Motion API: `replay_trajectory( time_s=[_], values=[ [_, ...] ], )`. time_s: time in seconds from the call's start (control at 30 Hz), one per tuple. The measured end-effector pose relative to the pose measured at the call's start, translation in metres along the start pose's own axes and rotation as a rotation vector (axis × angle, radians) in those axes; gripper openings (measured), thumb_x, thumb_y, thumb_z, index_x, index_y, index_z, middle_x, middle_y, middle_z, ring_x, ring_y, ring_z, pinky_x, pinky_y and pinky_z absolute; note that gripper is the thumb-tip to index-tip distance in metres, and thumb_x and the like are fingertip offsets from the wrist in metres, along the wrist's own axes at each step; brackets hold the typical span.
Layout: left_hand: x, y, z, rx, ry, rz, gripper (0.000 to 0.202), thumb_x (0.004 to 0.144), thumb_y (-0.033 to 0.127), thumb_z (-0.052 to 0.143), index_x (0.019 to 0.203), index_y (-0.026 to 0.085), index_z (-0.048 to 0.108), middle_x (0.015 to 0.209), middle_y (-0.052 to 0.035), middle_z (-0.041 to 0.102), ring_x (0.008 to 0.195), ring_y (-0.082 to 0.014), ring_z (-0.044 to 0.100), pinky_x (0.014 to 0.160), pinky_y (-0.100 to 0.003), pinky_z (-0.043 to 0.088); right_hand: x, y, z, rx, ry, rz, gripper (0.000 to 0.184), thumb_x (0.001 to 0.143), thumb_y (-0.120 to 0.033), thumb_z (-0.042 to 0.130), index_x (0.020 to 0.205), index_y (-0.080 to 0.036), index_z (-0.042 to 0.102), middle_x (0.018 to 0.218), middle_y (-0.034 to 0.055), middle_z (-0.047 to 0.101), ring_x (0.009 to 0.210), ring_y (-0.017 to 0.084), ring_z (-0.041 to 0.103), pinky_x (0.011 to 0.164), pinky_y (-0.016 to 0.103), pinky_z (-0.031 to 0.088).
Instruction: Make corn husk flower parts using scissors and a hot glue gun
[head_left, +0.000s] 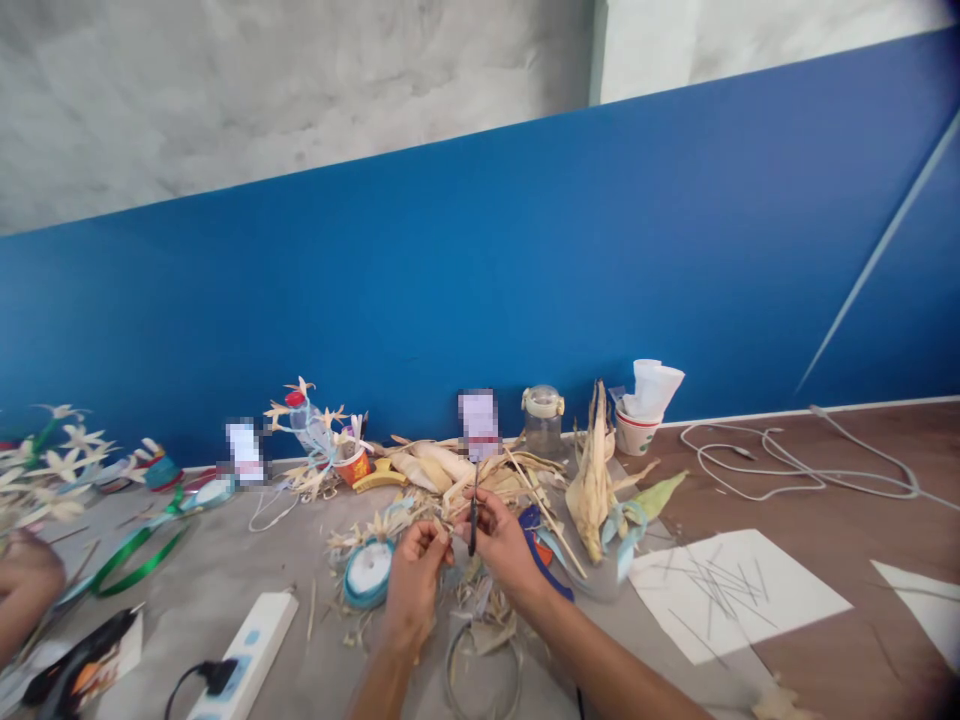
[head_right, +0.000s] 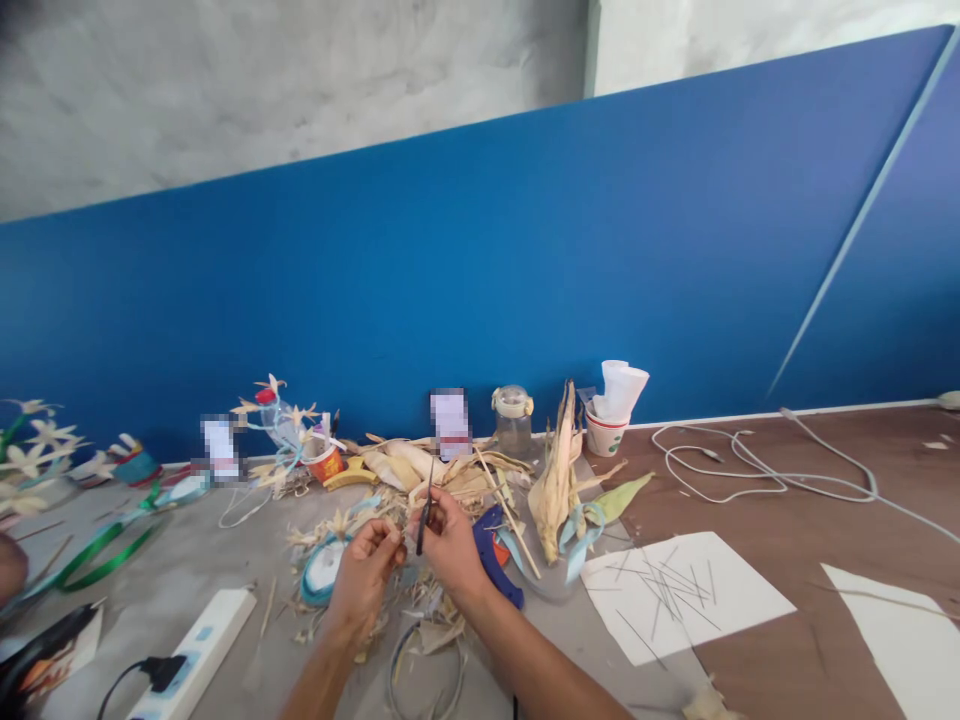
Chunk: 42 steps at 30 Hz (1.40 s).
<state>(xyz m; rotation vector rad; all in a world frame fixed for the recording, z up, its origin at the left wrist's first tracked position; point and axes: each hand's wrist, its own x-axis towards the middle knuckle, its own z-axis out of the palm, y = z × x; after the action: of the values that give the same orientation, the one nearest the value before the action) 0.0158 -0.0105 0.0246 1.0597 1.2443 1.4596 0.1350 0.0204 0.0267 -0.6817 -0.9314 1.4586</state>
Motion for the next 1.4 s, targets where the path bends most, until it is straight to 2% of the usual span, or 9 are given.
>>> replay_trajectory(
  time_s=[0.37, 0.57, 0.7, 0.93, 1.03, 1.2, 1.4],
  values=[
    [0.0, 0.003, 0.0, -0.033, -0.002, -0.02, 0.032, 0.063, 0.044, 0.074, 0.064, 0.018, 0.054, 0.052, 0.0045, 0.052, 0.052, -0.0113, 0.046, 0.055, -0.023, 0.035, -0.002, 0.001, 0.003, -0.1, 0.045, -0.026, 0.035, 0.059, -0.018, 0.063, 0.093, -0.02, 0.054, 0.059, -0.0074, 0.055, 0.06, 0.014, 0.056, 0.057, 0.024, 0.043],
    [-0.002, 0.015, 0.006, -0.165, 0.001, -0.093, 0.038, 0.054, 0.043, 0.08, 0.06, 0.017, 0.053, 0.05, 0.0057, 0.05, 0.049, -0.0092, 0.045, 0.054, -0.022, 0.035, -0.001, 0.004, 0.001, -0.091, -0.02, -0.021, 0.036, 0.06, -0.018, 0.065, 0.094, -0.02, 0.055, 0.061, -0.0075, 0.054, 0.055, 0.011, 0.051, 0.057, 0.023, 0.043],
    [-0.003, 0.017, 0.005, -0.211, -0.042, -0.132, 0.038, 0.053, 0.04, 0.083, 0.059, 0.016, 0.055, 0.05, 0.0052, 0.052, 0.049, -0.0085, 0.046, 0.053, -0.021, 0.035, 0.0, 0.006, -0.003, -0.096, -0.066, -0.021, 0.036, 0.06, -0.017, 0.064, 0.095, -0.021, 0.055, 0.062, -0.0078, 0.054, 0.055, 0.01, 0.051, 0.058, 0.023, 0.043],
    [-0.001, 0.01, -0.001, -0.285, -0.11, -0.308, 0.038, 0.049, 0.035, 0.087, 0.064, 0.014, 0.06, 0.062, -0.0007, 0.064, 0.05, -0.0082, 0.051, 0.053, -0.021, 0.04, 0.004, 0.006, -0.008, -0.148, -0.124, -0.053, 0.037, 0.06, -0.015, 0.058, 0.096, -0.02, 0.055, 0.067, -0.0051, 0.058, 0.063, 0.012, 0.057, 0.065, 0.025, 0.047],
    [0.0, 0.008, -0.003, -0.307, -0.133, -0.307, 0.034, 0.052, 0.032, 0.086, 0.065, 0.013, 0.061, 0.065, -0.0018, 0.065, 0.051, -0.0079, 0.052, 0.054, -0.021, 0.041, 0.004, 0.004, -0.008, -0.186, -0.149, -0.07, 0.038, 0.06, -0.015, 0.057, 0.098, -0.02, 0.055, 0.072, -0.0031, 0.061, 0.065, 0.013, 0.059, 0.068, 0.027, 0.049],
    [0.001, 0.005, -0.004, -0.295, -0.145, -0.286, 0.03, 0.053, 0.027, 0.085, 0.062, 0.014, 0.059, 0.06, 0.0016, 0.061, 0.049, -0.0072, 0.051, 0.051, -0.019, 0.039, 0.002, 0.003, -0.009, -0.254, -0.171, -0.066, 0.04, 0.061, -0.016, 0.058, 0.101, -0.019, 0.055, 0.075, -0.0011, 0.063, 0.069, 0.016, 0.061, 0.072, 0.03, 0.049],
    [0.002, 0.005, -0.003, -0.228, -0.092, -0.22, 0.03, 0.053, 0.027, 0.082, 0.059, 0.016, 0.056, 0.05, 0.0051, 0.054, 0.047, -0.0075, 0.048, 0.05, -0.019, 0.035, 0.002, 0.0, -0.009, -0.24, -0.144, -0.061, 0.036, 0.061, -0.016, 0.059, 0.096, -0.02, 0.056, 0.07, -0.0032, 0.06, 0.064, 0.014, 0.058, 0.065, 0.026, 0.048]
  ],
)
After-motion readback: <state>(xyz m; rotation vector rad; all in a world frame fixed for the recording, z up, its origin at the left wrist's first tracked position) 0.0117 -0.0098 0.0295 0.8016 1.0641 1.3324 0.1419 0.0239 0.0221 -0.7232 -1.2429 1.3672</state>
